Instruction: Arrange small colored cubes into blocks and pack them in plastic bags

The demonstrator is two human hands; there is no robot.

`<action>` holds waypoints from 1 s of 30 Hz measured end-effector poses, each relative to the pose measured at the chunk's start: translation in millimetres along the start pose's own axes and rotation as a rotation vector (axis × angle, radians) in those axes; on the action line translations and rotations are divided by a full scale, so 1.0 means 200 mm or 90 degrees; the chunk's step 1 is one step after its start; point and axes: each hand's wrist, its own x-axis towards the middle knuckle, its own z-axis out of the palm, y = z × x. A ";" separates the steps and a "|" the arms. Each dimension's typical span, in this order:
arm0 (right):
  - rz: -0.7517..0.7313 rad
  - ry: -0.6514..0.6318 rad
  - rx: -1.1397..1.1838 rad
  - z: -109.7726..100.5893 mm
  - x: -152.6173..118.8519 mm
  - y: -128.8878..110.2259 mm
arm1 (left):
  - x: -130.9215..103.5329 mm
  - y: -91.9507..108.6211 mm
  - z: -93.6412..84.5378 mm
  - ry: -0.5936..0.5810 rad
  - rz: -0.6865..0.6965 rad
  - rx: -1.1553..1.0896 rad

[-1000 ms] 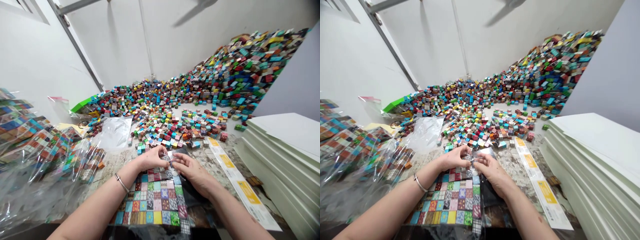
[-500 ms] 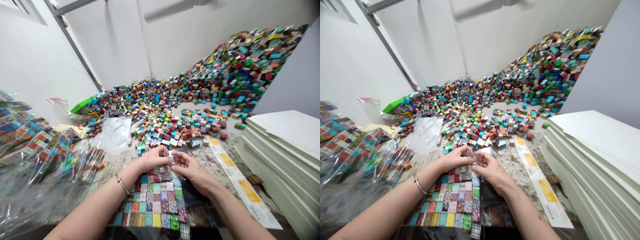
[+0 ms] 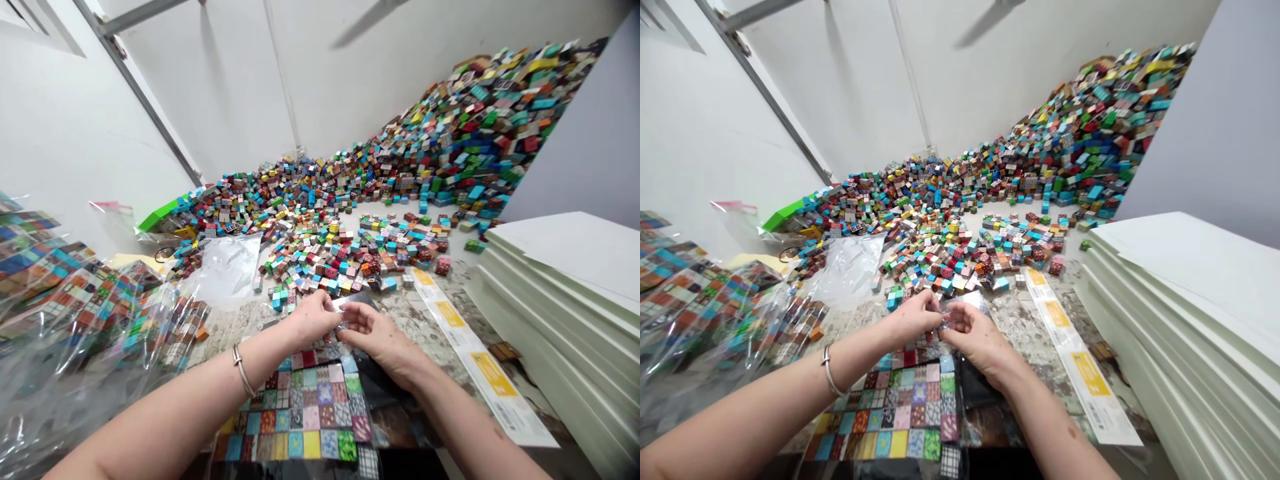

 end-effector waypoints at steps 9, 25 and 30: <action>-0.038 0.125 -0.226 -0.03 -0.15 -0.02 | 0.01 -0.07 0.00 -0.008 0.034 -0.053; -0.261 0.147 -0.658 -0.01 -0.49 0.19 | 0.10 -0.17 -0.09 0.193 0.015 -0.069; -0.387 0.174 -0.785 -0.01 -0.42 0.18 | 0.12 -0.20 -0.09 0.176 0.033 -0.035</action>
